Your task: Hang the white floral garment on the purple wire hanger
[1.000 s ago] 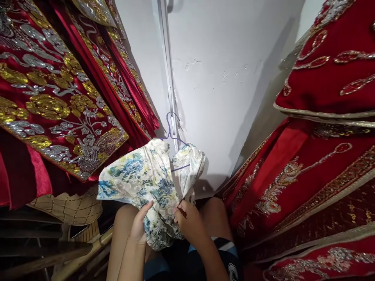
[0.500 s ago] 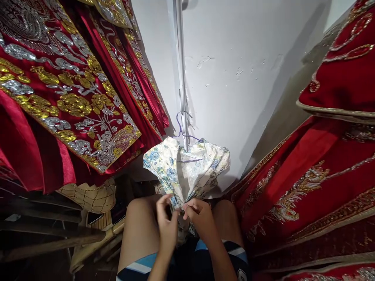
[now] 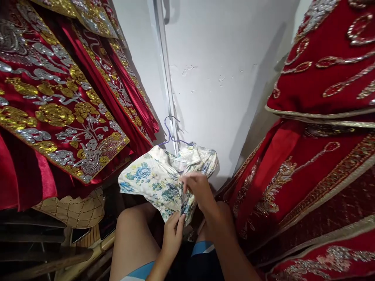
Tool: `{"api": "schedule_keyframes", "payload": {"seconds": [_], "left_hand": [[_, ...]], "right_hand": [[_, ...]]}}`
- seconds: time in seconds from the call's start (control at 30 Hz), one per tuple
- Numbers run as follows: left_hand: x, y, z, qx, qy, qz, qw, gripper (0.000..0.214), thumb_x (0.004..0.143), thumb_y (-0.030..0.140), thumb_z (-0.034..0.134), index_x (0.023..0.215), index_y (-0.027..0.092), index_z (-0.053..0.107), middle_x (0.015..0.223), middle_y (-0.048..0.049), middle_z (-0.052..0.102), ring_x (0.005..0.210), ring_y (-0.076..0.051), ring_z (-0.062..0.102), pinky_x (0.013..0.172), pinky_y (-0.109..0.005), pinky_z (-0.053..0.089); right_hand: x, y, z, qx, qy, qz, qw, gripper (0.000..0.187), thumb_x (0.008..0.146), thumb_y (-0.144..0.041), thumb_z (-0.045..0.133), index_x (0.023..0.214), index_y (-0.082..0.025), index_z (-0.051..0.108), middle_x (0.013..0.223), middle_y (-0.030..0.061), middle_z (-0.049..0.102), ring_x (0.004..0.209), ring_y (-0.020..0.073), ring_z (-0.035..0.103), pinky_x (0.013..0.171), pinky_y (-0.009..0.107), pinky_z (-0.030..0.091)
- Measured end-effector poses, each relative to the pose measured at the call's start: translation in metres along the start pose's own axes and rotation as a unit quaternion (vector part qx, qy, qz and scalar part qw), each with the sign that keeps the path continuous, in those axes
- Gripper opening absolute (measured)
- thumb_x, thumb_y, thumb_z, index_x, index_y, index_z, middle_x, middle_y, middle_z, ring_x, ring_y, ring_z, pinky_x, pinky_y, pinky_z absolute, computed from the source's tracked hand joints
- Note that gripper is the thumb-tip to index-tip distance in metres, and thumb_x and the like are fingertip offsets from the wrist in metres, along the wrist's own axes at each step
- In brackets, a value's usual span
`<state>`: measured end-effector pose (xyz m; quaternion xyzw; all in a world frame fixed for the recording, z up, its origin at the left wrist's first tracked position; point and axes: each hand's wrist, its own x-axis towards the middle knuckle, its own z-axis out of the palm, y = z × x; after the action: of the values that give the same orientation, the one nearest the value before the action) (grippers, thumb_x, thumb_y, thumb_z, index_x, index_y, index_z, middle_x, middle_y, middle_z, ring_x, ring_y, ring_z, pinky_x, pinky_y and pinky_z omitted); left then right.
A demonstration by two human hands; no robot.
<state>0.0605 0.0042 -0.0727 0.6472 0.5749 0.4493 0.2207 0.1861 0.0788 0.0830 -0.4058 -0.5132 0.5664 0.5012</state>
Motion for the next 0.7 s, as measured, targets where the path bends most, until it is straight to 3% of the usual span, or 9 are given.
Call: {"api": "schedule_keyframes", "payload": {"seconds": [0.17, 0.27, 0.33, 0.4, 0.43, 0.53, 0.6, 0.7], "left_hand": [[0.019, -0.018, -0.013, 0.056, -0.072, 0.047, 0.995, 0.034, 0.098, 0.033, 0.041, 0.066, 0.021, 0.050, 0.069, -0.0044, 0.058, 0.070, -0.020, 0.056, 0.065, -0.030, 0.035], [0.041, -0.019, -0.030, 0.077, -0.124, 0.023, 0.989, 0.037, 0.095, 0.036, 0.047, 0.062, 0.020, 0.050, 0.064, -0.0036, 0.057, 0.064, -0.020, 0.055, 0.062, -0.029, 0.035], [0.058, -0.008, -0.045, 0.055, -0.131, 0.015, 0.990, 0.033, 0.092, 0.038, 0.052, 0.064, 0.020, 0.053, 0.065, -0.0027, 0.057, 0.064, -0.019, 0.055, 0.062, -0.028, 0.037], [0.077, 0.014, -0.063, -0.007, -0.080, 0.036, 0.996, 0.019, 0.091, 0.037, 0.056, 0.084, 0.020, 0.060, 0.078, -0.0030, 0.063, 0.074, -0.019, 0.059, 0.069, -0.028, 0.042], [0.087, 0.028, -0.073, -0.047, -0.025, 0.051, 0.997, 0.018, 0.093, 0.035, 0.055, 0.101, 0.020, 0.060, 0.084, -0.0031, 0.065, 0.077, -0.018, 0.061, 0.074, -0.028, 0.044], [0.117, 0.069, -0.099, -0.105, 0.106, 0.139, 0.979, 0.040, 0.096, 0.029, 0.052, 0.135, 0.022, 0.047, 0.097, -0.0046, 0.065, 0.088, -0.017, 0.062, 0.083, -0.030, 0.047], [0.134, 0.089, -0.110, -0.062, 0.107, 0.196, 0.973, 0.033, 0.097, 0.027, 0.052, 0.129, 0.022, 0.056, 0.100, -0.0060, 0.065, 0.090, -0.017, 0.061, 0.083, -0.030, 0.047], [0.148, 0.104, -0.116, 0.025, 0.118, 0.262, 0.957, 0.014, 0.094, 0.027, 0.057, 0.094, 0.019, 0.069, 0.088, -0.0049, 0.065, 0.082, -0.017, 0.059, 0.078, -0.029, 0.046]], "right_hand": [[0.040, -0.039, 0.008, 0.100, -0.008, -0.027, 0.995, 0.025, 0.069, -0.039, 0.072, 0.071, -0.014, 0.067, 0.046, -0.0035, 0.052, 0.038, 0.0048, 0.025, 0.040, 0.023, 0.013], [0.042, -0.042, 0.018, 0.119, -0.011, -0.031, 0.992, 0.025, 0.070, -0.039, 0.070, 0.072, -0.015, 0.066, 0.045, -0.0035, 0.052, 0.037, 0.0047, 0.024, 0.039, 0.023, 0.012], [0.038, -0.039, 0.022, 0.110, -0.022, -0.030, 0.993, 0.024, 0.072, -0.039, 0.069, 0.074, -0.016, 0.065, 0.044, -0.0041, 0.052, 0.037, 0.0050, 0.025, 0.039, 0.023, 0.014], [0.032, -0.036, 0.026, 0.091, -0.031, -0.036, 0.995, 0.022, 0.075, -0.039, 0.067, 0.075, -0.017, 0.063, 0.045, -0.0046, 0.053, 0.038, 0.0055, 0.028, 0.040, 0.022, 0.017], [0.030, -0.035, 0.027, 0.078, -0.035, -0.040, 0.996, 0.022, 0.076, -0.038, 0.067, 0.075, -0.018, 0.062, 0.045, -0.0048, 0.053, 0.038, 0.0059, 0.029, 0.041, 0.022, 0.018], [0.026, -0.037, 0.031, 0.047, -0.051, -0.059, 0.996, 0.022, 0.080, -0.039, 0.065, 0.073, -0.019, 0.058, 0.045, -0.0065, 0.049, 0.041, 0.0075, 0.034, 0.043, 0.022, 0.022], [0.026, -0.039, 0.033, 0.030, -0.063, -0.079, 0.994, 0.023, 0.081, -0.040, 0.064, 0.071, -0.020, 0.057, 0.044, -0.0078, 0.042, 0.042, 0.0081, 0.033, 0.045, 0.023, 0.023], [0.032, -0.032, 0.036, 0.008, -0.049, -0.102, 0.994, 0.025, 0.082, -0.040, 0.062, 0.069, -0.021, 0.054, 0.048, -0.0077, 0.036, 0.045, 0.0087, 0.030, 0.046, 0.023, 0.022]]}}
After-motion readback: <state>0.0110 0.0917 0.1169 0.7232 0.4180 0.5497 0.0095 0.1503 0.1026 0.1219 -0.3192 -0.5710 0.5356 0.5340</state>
